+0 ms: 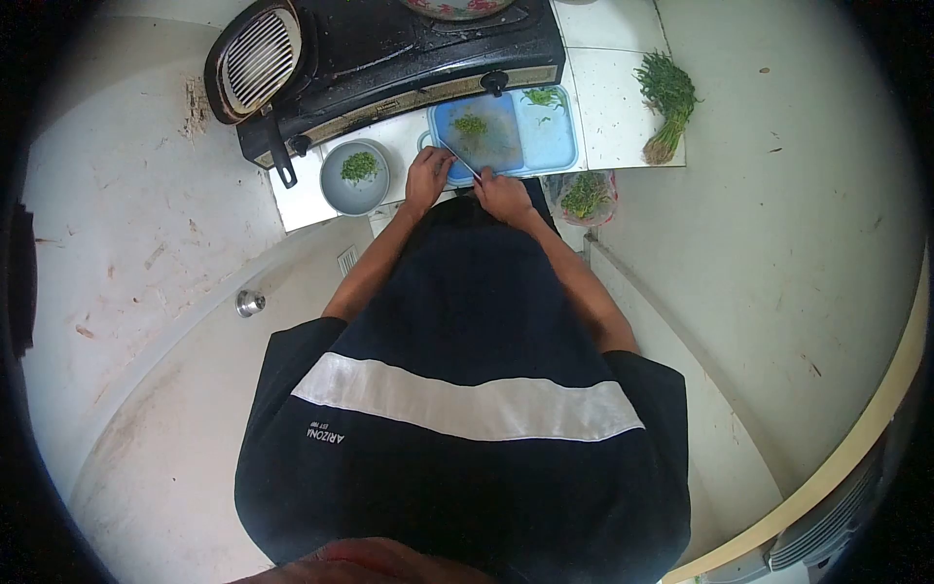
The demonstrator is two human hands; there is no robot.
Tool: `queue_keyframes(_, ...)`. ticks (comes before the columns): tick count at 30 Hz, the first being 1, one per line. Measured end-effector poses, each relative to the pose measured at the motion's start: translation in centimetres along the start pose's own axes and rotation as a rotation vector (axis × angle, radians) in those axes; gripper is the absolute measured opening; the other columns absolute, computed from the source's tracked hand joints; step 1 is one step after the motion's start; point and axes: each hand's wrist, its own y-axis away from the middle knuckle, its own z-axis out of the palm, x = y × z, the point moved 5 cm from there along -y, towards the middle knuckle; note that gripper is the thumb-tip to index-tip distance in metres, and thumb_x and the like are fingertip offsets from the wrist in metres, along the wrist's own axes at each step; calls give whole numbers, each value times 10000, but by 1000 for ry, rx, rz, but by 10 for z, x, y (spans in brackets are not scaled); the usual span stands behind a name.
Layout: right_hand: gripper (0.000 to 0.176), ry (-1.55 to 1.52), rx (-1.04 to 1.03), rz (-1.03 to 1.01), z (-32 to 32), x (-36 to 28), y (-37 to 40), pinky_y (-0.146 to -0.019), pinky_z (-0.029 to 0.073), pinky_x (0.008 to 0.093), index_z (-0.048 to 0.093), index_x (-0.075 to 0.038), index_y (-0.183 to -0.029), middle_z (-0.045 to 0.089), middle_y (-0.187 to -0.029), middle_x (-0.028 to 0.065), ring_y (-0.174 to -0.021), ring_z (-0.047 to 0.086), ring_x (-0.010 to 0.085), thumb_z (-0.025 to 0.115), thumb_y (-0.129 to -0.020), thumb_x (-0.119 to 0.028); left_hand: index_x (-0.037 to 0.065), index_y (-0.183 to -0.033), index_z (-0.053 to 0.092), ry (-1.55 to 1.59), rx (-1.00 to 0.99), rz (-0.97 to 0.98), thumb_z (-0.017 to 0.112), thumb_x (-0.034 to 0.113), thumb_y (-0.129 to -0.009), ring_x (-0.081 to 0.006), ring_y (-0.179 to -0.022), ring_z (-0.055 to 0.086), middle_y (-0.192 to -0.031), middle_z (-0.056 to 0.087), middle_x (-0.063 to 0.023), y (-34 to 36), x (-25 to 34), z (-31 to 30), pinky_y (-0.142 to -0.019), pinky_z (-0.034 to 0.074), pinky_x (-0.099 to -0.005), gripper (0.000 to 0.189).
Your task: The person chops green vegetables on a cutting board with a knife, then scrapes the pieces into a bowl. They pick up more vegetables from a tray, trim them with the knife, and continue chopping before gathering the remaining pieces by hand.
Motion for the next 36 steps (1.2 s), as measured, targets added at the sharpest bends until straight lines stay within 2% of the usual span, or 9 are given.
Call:
queue_keyframes(6, 345, 37, 60, -21, -5, -8, -1, -548, 559, 514, 533, 1, -958, 655, -622, 219, -585, 678, 420, 518, -1042, -334, 9, -988, 731, 22, 14, 22, 675, 57, -900, -372, -938, 656, -966, 669, -159, 4, -1, 1, -842, 534, -454, 115)
queue_keyframes(12, 352, 52, 97, 35, -5, 2, 2, -546, 547, 543, 536, -7, -964, 645, -614, 224, -590, 671, 437, 534, -1032, -353, 18, -981, 737, -20, 15, -1, 684, 69, -891, -355, -945, 640, -958, 669, -142, 1, 2, 0, -863, 509, -449, 117)
queue_keyframes(16, 381, 6, 54, 63, -3, 11, 4, -612, 564, 547, 547, -1, -988, 668, -666, 234, -656, 694, 439, 510, -1033, -378, 31, -964, 738, -41, 48, 20, 697, 82, -886, -340, -942, 618, -965, 670, -123, 1, 3, -1, -861, 488, -443, 102)
queue_keyframes(18, 355, -71, 132, -29, -3, 7, 3, -566, 532, 562, 541, -15, -992, 632, -617, 232, -595, 654, 458, 541, -1028, -367, 33, -959, 738, -43, 48, 26, 702, 85, -883, -337, -939, 613, -969, 670, -117, -1, 2, 0, -861, 484, -442, 99)
queue_keyframes(27, 365, -20, 44, 1, 2, -1, 2, -566, 547, 548, 538, -2, -993, 645, -625, 229, -604, 670, 446, 520, -1038, -363, 35, -914, 738, -22, 74, -56, 726, 99, -859, -338, -914, 620, -919, 685, -115, -3, -1, -1, -842, 480, -448, 85)
queue_keyframes(34, 373, 32, 87, 10, -5, -12, -1, -533, 557, 525, 532, 5, -990, 647, -605, 206, -576, 676, 424, 500, -1048, -362, 49, -915, 745, -116, 90, 21, 723, 117, -863, -315, -908, 632, -918, 694, -92, -1, 1, 0, -805, 472, -439, 88)
queue_keyframes(36, 366, 62, 44, 38, -4, -9, 1, -604, 572, 540, 540, 6, -985, 681, -672, 218, -655, 705, 429, 497, -1042, -353, 53, -921, 746, -125, 84, 37, 722, 121, -866, -311, -906, 631, -918, 693, -92, 0, 2, -1, -799, 470, -436, 91)
